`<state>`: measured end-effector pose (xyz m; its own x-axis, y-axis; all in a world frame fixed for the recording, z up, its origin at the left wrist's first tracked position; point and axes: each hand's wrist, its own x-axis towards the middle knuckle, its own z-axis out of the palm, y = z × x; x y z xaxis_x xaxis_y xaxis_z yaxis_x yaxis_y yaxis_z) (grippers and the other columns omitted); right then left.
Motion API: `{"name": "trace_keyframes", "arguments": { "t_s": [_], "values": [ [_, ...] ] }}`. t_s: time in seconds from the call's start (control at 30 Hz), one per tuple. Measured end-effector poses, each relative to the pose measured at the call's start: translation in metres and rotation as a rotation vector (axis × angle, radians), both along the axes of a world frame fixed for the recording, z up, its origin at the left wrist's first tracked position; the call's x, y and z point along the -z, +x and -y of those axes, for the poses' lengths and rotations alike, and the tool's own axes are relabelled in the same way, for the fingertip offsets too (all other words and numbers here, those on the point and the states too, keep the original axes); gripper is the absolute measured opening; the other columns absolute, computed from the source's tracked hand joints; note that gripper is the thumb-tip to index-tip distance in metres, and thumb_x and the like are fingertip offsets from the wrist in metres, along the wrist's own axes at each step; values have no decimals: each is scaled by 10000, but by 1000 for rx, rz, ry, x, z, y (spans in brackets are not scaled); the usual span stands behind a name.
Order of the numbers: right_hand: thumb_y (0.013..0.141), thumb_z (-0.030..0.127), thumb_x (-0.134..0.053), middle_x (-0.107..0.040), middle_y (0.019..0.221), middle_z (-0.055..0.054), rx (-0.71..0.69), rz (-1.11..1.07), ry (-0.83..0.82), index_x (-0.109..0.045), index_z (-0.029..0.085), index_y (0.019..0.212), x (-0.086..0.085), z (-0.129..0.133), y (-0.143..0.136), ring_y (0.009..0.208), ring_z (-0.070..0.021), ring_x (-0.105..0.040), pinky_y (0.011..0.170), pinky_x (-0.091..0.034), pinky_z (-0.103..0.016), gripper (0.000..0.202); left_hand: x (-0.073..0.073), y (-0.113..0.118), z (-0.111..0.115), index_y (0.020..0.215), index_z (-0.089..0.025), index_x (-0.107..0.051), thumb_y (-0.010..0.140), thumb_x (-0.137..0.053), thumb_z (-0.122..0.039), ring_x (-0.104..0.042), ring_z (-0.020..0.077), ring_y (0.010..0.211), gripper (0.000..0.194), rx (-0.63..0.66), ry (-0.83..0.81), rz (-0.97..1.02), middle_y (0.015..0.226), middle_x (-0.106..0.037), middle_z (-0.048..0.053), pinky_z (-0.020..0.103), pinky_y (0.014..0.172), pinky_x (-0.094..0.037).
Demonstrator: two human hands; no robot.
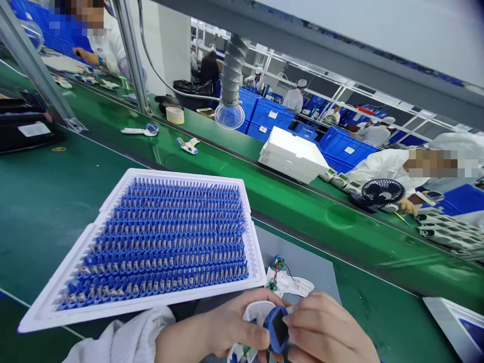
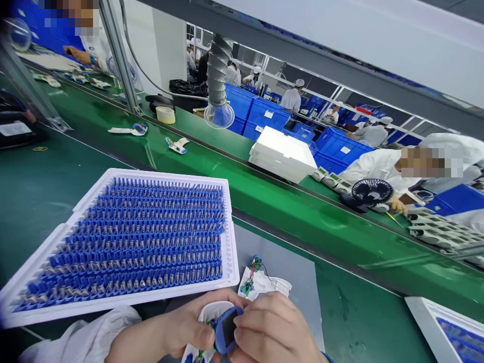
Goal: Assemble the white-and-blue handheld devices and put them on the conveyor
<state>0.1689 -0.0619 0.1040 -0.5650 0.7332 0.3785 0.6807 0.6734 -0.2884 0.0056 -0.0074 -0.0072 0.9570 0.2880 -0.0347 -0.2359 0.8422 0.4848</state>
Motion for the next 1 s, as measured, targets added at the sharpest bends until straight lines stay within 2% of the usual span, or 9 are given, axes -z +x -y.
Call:
{"name": "trace_keyframes", "arguments": {
  "t_s": [0.13, 0.23, 0.3, 0.47, 0.77, 1.0],
  "values": [
    [915, 221, -513, -600, 816, -61, 117, -72, -85, -569, 204, 848, 3, -5, -2, 744, -156, -586, 652, -529, -279, 88, 1, 0, 1, 1039, -127, -547, 426, -892, -397, -616, 102, 575, 753, 33, 14, -26, 664, -637, -10, 167, 519, -476],
    [906, 192, -493, -542, 871, -56, 111, -85, -242, -568, 207, 825, 6, -7, -2, 799, -152, -564, 683, -523, -275, 112, 3, 0, 1, 974, -133, -557, 419, -897, -372, -594, 78, 531, 694, 51, 33, -30, 665, -621, -29, 156, 501, -466],
    [907, 180, -484, -525, 893, -54, 96, -86, -286, -577, 210, 840, 7, -7, -1, 813, -151, -552, 694, -515, -275, 119, 3, 0, 1, 957, -135, -553, 419, -896, -378, -593, 76, 525, 682, 48, 37, -30, 662, -617, -30, 148, 489, -458],
    [928, 220, -466, -524, 852, -52, 73, -81, -191, -582, 207, 832, 8, -7, -1, 766, -151, -539, 646, -499, -262, 152, 3, 0, 1, 997, -136, -537, 405, -899, -380, -603, 85, 550, 736, 49, 8, -34, 651, -630, -26, 155, 515, -474],
    [907, 173, -484, -531, 865, -50, 99, -132, -203, -517, 207, 845, 12, -8, -1, 782, -149, -555, 660, -513, -255, 78, 2, 1, 0, 979, -134, -541, 397, -894, -414, -594, 77, 543, 735, 50, 19, -67, 638, -626, -28, 160, 524, -481],
    [878, 165, -517, -503, 956, -39, 96, -216, -467, -532, 221, 843, 10, -6, 2, 818, -127, -562, 716, -517, -238, 68, 1, 2, 1, 927, -133, -557, 405, -899, -375, -588, 87, 549, 670, 58, 22, -55, 653, -580, -40, 177, 517, -469]
  ]
}}
